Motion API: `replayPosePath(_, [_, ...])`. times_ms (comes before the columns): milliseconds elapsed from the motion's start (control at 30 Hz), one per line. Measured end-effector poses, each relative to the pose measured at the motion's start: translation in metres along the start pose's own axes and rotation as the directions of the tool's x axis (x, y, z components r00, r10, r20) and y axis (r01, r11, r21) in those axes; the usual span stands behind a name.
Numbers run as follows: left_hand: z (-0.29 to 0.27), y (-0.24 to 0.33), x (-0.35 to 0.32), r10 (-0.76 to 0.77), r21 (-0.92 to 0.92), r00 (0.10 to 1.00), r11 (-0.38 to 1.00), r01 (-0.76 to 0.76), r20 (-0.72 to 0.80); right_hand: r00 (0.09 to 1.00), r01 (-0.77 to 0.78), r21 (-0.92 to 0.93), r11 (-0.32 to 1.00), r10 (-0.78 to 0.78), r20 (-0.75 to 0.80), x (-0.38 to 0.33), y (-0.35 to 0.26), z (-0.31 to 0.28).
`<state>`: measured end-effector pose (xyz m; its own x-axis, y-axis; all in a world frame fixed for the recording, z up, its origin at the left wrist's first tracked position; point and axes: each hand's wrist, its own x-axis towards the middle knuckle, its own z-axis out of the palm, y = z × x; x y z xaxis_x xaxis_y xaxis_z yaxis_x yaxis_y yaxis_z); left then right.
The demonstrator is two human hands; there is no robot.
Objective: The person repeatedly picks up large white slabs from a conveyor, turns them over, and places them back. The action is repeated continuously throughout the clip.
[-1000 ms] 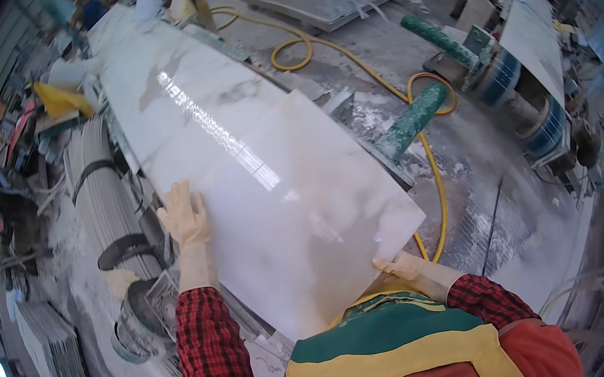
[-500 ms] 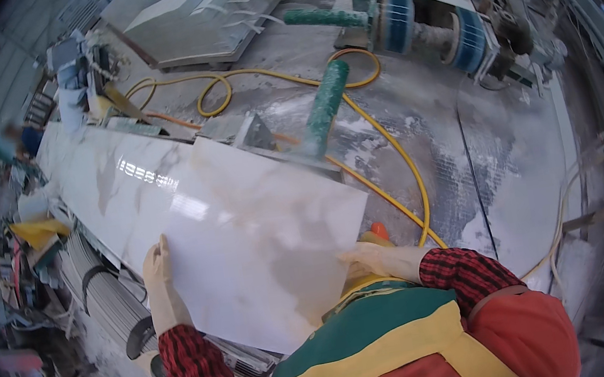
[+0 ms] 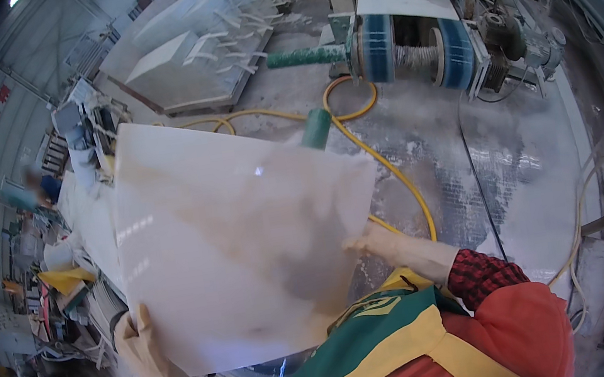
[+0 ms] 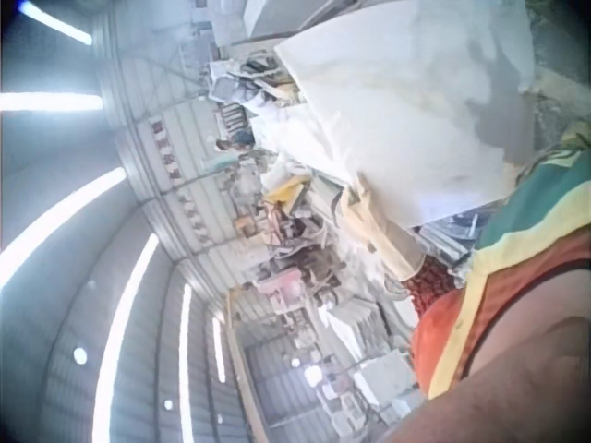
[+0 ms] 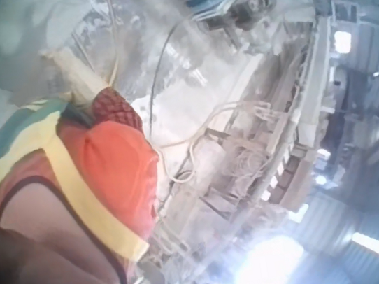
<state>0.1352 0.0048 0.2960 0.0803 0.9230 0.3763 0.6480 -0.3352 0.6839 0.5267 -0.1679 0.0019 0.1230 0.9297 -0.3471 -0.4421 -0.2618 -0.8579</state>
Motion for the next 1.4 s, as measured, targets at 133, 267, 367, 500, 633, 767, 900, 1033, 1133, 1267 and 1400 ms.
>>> replayPosePath(133, [0.081, -0.016, -0.004, -0.077, -0.259, 0.994, 0.964, 0.054, -0.082, 0.951, 0.225, -0.041, 0.973, -0.229, -0.210, -0.019, -0.136, -0.061])
replayPosePath(267, [0.206, 0.039, -0.028, -0.377, -0.354, 0.924, 0.874, 0.332, -0.065, 0.882, 0.294, -0.240, 0.925, -0.359, -0.304, -0.034, -0.222, -0.154])
replayPosePath(367, [0.276, 0.047, -0.038, -0.224, -0.525, 0.950, 0.793, 0.307, 0.218, 0.838, 0.249, -0.341, 0.906, -0.379, -0.394, -0.056, -0.281, -0.189])
replayPosePath(500, [0.358, 0.076, -0.049, -0.347, -0.377, 0.848, 0.781, 0.498, 0.401, 0.790, 0.189, -0.322, 0.928, -0.339, -0.512, -0.067, -0.290, -0.253])
replayPosePath(633, [0.429, 0.124, -0.034, -0.419, -0.151, 0.694, 0.785, 0.601, 0.585, 0.691, 0.036, -0.352, 0.935, -0.278, -0.667, -0.064, -0.245, -0.323])
replayPosePath(767, [0.508, 0.131, -0.015, -0.341, -0.116, 0.642, 0.820, 0.560, 0.687, 0.609, 0.046, -0.097, 0.994, -0.105, -0.786, -0.052, -0.217, -0.376])
replayPosePath(900, [0.583, 0.145, 0.010, -0.340, -0.014, 0.633, 0.875, 0.485, 0.695, 0.536, -0.004, 0.082, 0.997, 0.071, -0.841, -0.031, -0.217, -0.417])
replayPosePath(1033, [0.626, 0.201, 0.058, -0.188, 0.152, 0.523, 0.982, 0.112, 0.832, 0.447, -0.014, 0.056, 0.998, 0.056, -0.893, -0.006, -0.194, -0.497])
replayPosePath(1133, [0.664, 0.212, 0.088, -0.186, 0.204, 0.519, 0.979, 0.024, 0.834, 0.416, -0.062, 0.128, 0.990, 0.142, -0.898, 0.019, -0.229, -0.510])
replayPosePath(1267, [0.700, 0.232, 0.123, -0.243, 0.237, 0.401, 0.969, 0.065, 0.884, 0.465, -0.146, 0.066, 0.987, 0.127, -0.876, 0.024, -0.235, -0.532])
replayPosePath(1400, [0.756, 0.198, 0.138, -0.151, 0.137, 0.413, 0.989, 0.062, 0.898, 0.577, -0.422, -0.682, 0.597, -0.403, -0.710, -0.003, -0.219, -0.509])
